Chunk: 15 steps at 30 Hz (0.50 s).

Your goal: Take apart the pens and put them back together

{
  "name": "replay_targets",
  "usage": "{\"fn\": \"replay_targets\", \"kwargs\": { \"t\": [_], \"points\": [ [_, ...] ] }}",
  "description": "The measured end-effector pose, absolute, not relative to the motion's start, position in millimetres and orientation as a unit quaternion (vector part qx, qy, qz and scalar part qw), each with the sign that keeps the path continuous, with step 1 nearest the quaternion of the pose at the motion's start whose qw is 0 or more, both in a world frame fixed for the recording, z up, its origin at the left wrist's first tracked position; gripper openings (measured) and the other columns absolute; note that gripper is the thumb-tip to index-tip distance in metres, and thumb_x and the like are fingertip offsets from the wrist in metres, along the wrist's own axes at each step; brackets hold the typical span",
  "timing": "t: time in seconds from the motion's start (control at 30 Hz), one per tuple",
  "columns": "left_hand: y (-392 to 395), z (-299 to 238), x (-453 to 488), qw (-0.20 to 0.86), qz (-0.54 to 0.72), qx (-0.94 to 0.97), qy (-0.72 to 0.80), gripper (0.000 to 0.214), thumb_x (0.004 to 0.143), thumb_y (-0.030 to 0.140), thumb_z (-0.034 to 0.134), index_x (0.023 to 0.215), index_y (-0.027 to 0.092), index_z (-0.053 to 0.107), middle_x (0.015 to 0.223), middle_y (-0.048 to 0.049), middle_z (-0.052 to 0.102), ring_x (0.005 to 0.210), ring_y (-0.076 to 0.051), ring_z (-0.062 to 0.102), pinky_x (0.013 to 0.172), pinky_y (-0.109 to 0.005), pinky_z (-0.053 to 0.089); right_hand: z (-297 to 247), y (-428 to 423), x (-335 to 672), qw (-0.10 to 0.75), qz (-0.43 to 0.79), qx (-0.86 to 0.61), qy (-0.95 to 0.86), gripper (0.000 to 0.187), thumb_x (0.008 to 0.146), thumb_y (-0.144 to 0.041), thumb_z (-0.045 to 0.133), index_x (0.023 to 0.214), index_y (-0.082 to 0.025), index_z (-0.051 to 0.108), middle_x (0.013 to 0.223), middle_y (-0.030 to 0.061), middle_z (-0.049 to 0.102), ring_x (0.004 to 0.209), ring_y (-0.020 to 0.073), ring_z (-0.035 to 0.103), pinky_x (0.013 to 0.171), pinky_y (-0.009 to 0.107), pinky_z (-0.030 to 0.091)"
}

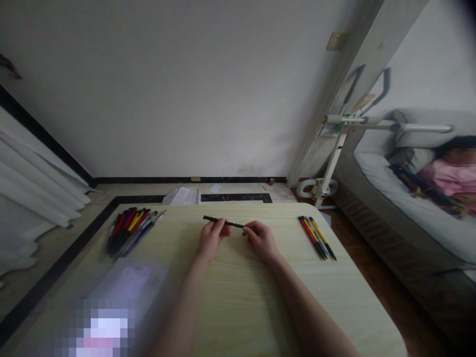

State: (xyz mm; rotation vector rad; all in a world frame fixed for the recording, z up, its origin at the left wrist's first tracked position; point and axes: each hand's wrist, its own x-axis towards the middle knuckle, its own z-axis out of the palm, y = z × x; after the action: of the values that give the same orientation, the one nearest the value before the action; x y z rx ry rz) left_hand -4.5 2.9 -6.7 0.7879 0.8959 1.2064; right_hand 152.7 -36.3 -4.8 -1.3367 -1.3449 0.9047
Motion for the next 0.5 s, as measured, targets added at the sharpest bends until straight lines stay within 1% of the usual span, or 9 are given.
{"fn": "replay_targets", "kwargs": {
  "t": [0.13, 0.33, 0.5],
  "points": [
    [3.2, -7.0, -4.9, 0.667, 0.532, 0.348, 0.388, 0.030, 0.064, 0.035, 0.065, 0.078, 0.009, 0.060, 0.066, -0.0057, 0.061, 0.059, -0.012, 0.056, 0.059, -0.026, 0.046, -3.7, -37.2, 153.2, 0.489, 0.368, -0.556, -0.563, 0.024, 0.077, -0.038, 0.049, 0.075, -0.016, 0.058, 0.062, 0.0026, 0.061, 0.050, 0.0105, 0.049, 0.046, 0.020, 0.037],
    [3.5, -5.1, -4.0, 0.669, 0.527, 0.334, 0.405, 0.031, 0.061, 0.036, 0.067, 0.076, 0.010, 0.059, 0.062, -0.0042, 0.060, 0.057, -0.012, 0.056, 0.058, -0.026, 0.045, -2.2, -38.1, 153.8, 0.477, 0.352, -0.558, -0.581, 0.027, 0.079, -0.038, 0.045, 0.073, -0.015, 0.059, 0.060, 0.0026, 0.060, 0.049, 0.0104, 0.048, 0.046, 0.020, 0.037],
    [3.1, -5.5, -4.1, 0.670, 0.527, 0.338, 0.399, 0.030, 0.062, 0.036, 0.066, 0.076, 0.010, 0.060, 0.062, -0.0040, 0.060, 0.057, -0.012, 0.056, 0.058, -0.026, 0.045, -2.0, -38.1, 154.3, 0.469, 0.343, -0.564, -0.587, 0.029, 0.080, -0.039, 0.045, 0.071, -0.016, 0.059, 0.059, 0.0025, 0.060, 0.050, 0.0112, 0.049, 0.047, 0.020, 0.037]
  ]
}}
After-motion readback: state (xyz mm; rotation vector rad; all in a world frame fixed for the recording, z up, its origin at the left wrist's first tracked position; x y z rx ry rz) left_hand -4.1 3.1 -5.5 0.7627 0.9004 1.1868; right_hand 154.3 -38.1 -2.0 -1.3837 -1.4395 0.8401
